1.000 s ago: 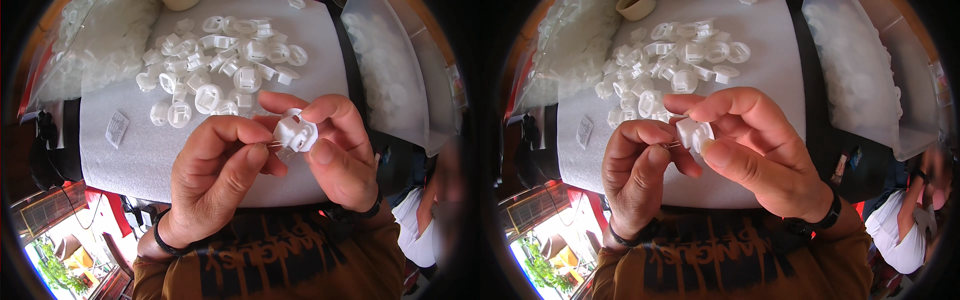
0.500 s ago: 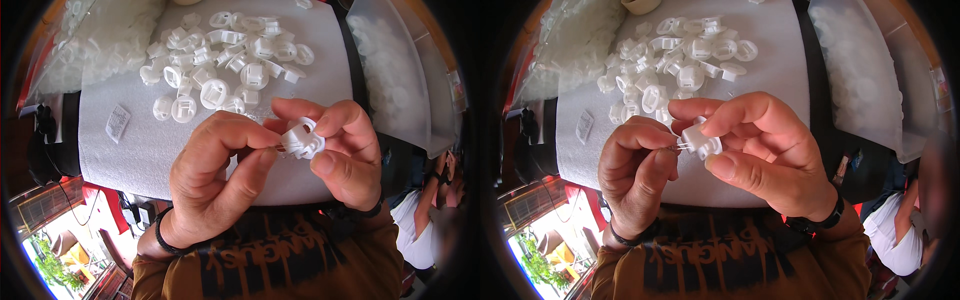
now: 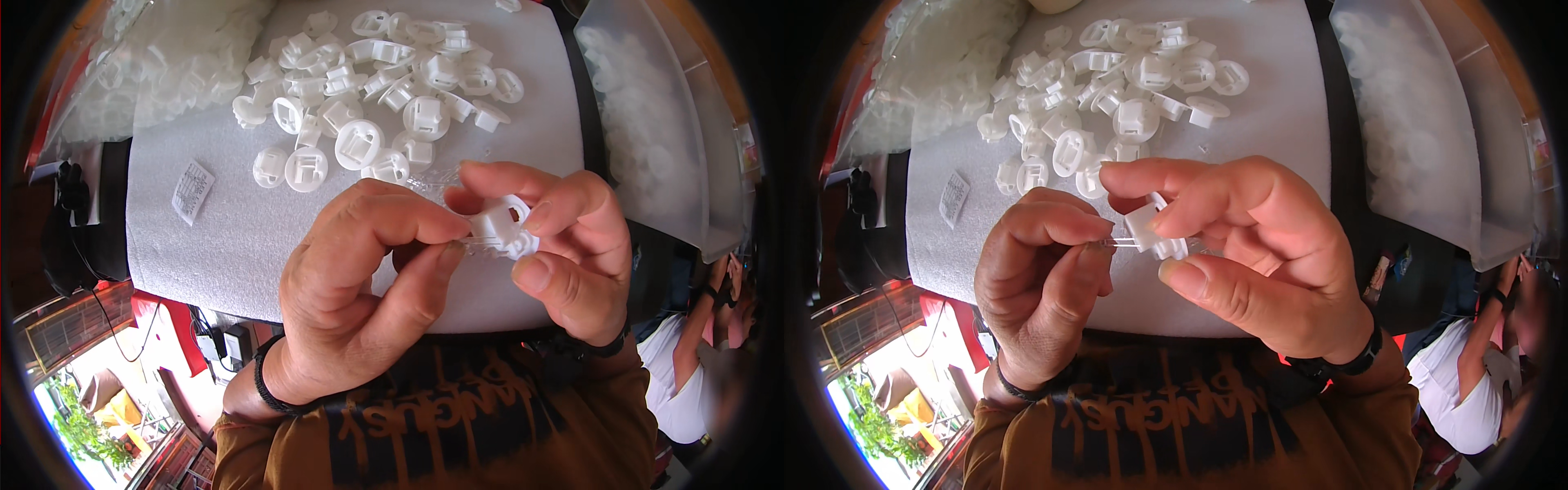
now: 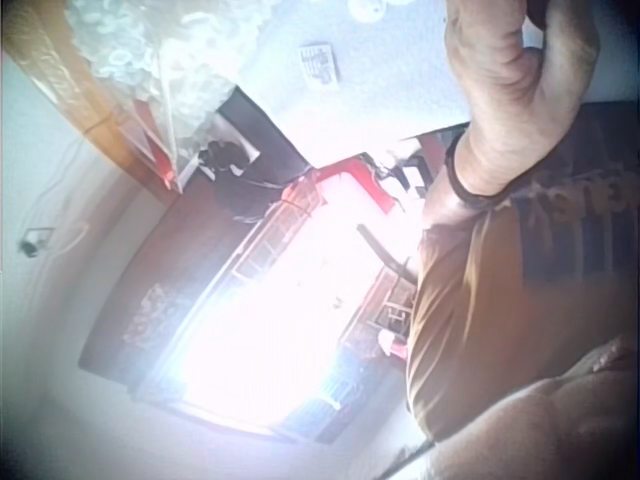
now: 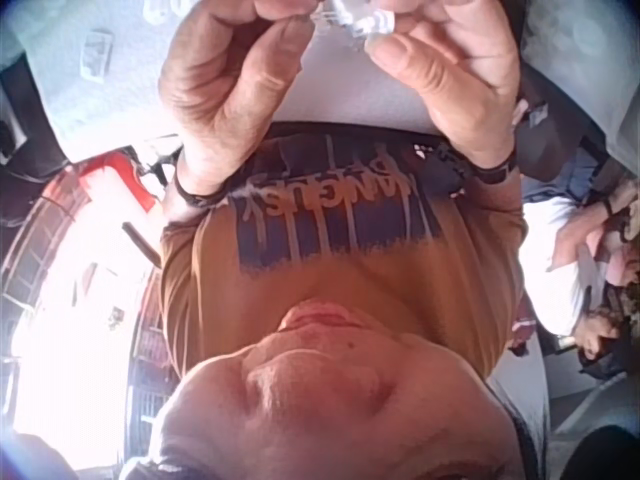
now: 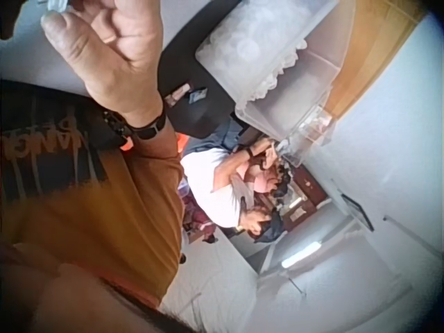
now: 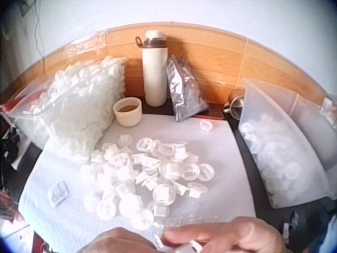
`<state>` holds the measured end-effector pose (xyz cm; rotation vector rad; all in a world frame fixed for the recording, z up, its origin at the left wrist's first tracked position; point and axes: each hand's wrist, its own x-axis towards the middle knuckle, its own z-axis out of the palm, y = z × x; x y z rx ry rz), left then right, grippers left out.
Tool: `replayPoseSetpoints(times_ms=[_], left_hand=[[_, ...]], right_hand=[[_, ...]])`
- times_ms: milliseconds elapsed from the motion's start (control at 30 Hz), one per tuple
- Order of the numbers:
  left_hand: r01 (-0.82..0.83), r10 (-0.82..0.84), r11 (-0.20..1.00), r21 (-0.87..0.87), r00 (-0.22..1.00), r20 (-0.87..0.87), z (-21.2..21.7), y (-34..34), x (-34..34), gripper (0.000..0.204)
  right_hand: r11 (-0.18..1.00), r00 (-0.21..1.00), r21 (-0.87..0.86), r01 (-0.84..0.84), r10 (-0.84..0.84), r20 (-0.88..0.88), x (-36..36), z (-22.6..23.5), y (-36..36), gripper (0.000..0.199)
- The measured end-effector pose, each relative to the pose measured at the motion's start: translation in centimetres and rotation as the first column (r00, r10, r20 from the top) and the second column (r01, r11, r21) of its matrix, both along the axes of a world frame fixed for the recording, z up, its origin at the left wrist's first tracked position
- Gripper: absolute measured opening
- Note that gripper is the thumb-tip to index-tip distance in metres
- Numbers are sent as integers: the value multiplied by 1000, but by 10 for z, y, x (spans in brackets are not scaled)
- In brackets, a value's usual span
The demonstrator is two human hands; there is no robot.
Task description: Manually inserting small metal pins into white plastic component housings on a table.
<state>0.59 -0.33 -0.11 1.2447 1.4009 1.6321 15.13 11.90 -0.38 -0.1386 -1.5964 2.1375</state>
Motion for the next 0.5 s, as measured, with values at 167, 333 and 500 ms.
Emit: replayPoseSetpoints(times_ms=[167, 333, 500], left_hand=[[9, -9, 1000, 6, 998, -58, -3, -1, -1, 12], [14, -18, 999, -47, 996, -86, 2, -5, 0, 14], [-8, 7, 998, -69, 1000, -5, 3, -6, 7, 13]], right_hand=[[987, 999, 151, 51, -51, -2, 3, 0, 3, 20], [734, 997, 675, 74, -59, -46, 1, 5, 8, 19], [697, 995, 711, 90, -30, -96, -1, 2, 8, 20]])
